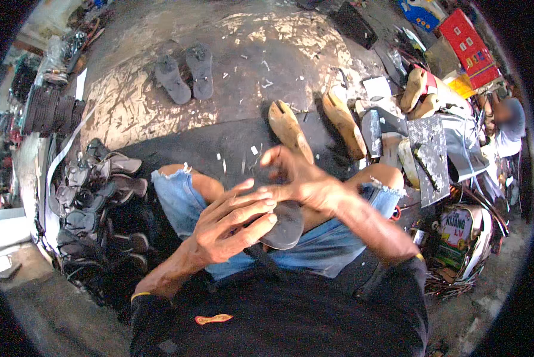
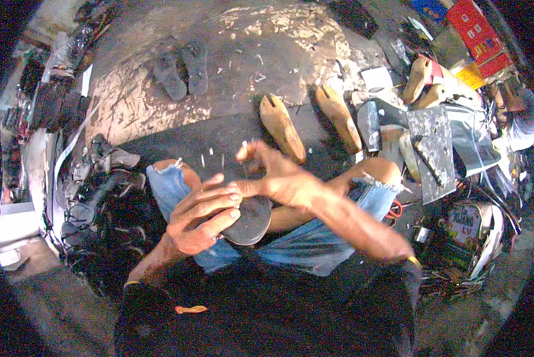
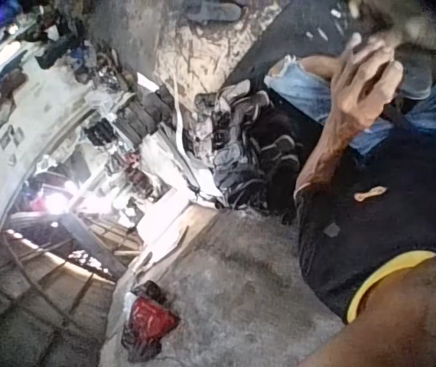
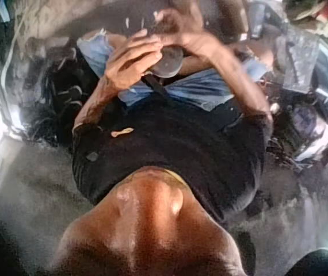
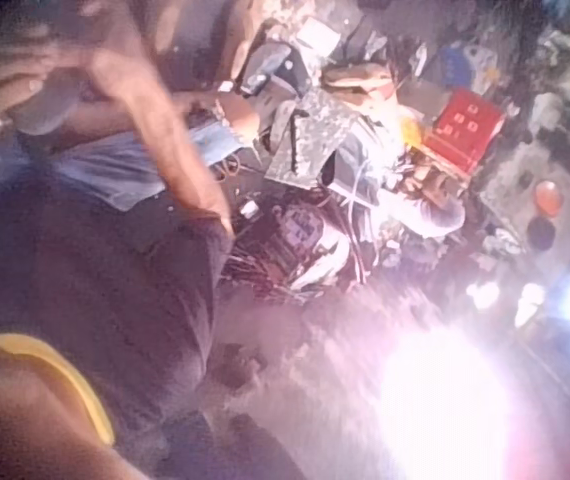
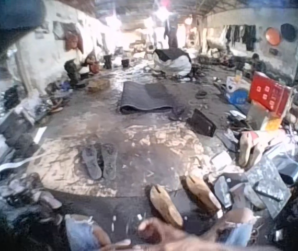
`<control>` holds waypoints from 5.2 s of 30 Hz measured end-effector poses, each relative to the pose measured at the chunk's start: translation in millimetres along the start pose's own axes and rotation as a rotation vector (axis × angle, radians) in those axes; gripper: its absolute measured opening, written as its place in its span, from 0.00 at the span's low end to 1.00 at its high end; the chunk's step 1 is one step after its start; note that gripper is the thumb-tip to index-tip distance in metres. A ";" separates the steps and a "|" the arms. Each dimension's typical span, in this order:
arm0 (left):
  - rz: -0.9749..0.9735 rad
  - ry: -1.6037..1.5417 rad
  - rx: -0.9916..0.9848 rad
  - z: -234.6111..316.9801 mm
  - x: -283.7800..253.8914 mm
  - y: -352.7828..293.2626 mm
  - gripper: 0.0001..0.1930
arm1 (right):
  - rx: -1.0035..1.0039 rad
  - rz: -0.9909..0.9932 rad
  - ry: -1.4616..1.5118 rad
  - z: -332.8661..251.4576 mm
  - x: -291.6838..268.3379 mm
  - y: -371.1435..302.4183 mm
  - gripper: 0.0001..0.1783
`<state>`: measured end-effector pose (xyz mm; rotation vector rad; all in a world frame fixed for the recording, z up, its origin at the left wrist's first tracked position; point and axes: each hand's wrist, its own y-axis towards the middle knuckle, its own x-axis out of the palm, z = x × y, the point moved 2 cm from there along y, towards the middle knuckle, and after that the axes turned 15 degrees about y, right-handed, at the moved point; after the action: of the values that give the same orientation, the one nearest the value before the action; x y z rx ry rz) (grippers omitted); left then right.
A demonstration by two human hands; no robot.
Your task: The person sits on the floor and repeatedly places flip-flop straps onto wooden shoe lasts, then removes them and repeats the process with different sandals. The person handles multiple sandals and lasts, occasionally picking up a small container of yellow liquid near the end.
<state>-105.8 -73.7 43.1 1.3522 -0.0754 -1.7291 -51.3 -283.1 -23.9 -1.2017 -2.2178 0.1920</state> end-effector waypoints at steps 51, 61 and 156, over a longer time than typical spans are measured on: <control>0.551 -1.507 -0.799 -70.0 42.9 17.8 0.21 | -0.962 0.477 -0.316 64.6 61.1 -62.5 0.34; 0.460 -0.994 -1.427 2.1 85.8 -46.1 0.39 | -0.799 0.433 -0.719 75.9 80.4 -48.2 0.38; 1.017 0.658 -1.498 6.1 -302.4 -245.9 0.24 | -0.611 0.643 -1.382 45.6 -25.2 388.6 0.46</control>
<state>-264.1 270.1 136.3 0.4225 0.6574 -0.1411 210.4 -71.3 -224.7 -2.6834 -2.9557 0.8568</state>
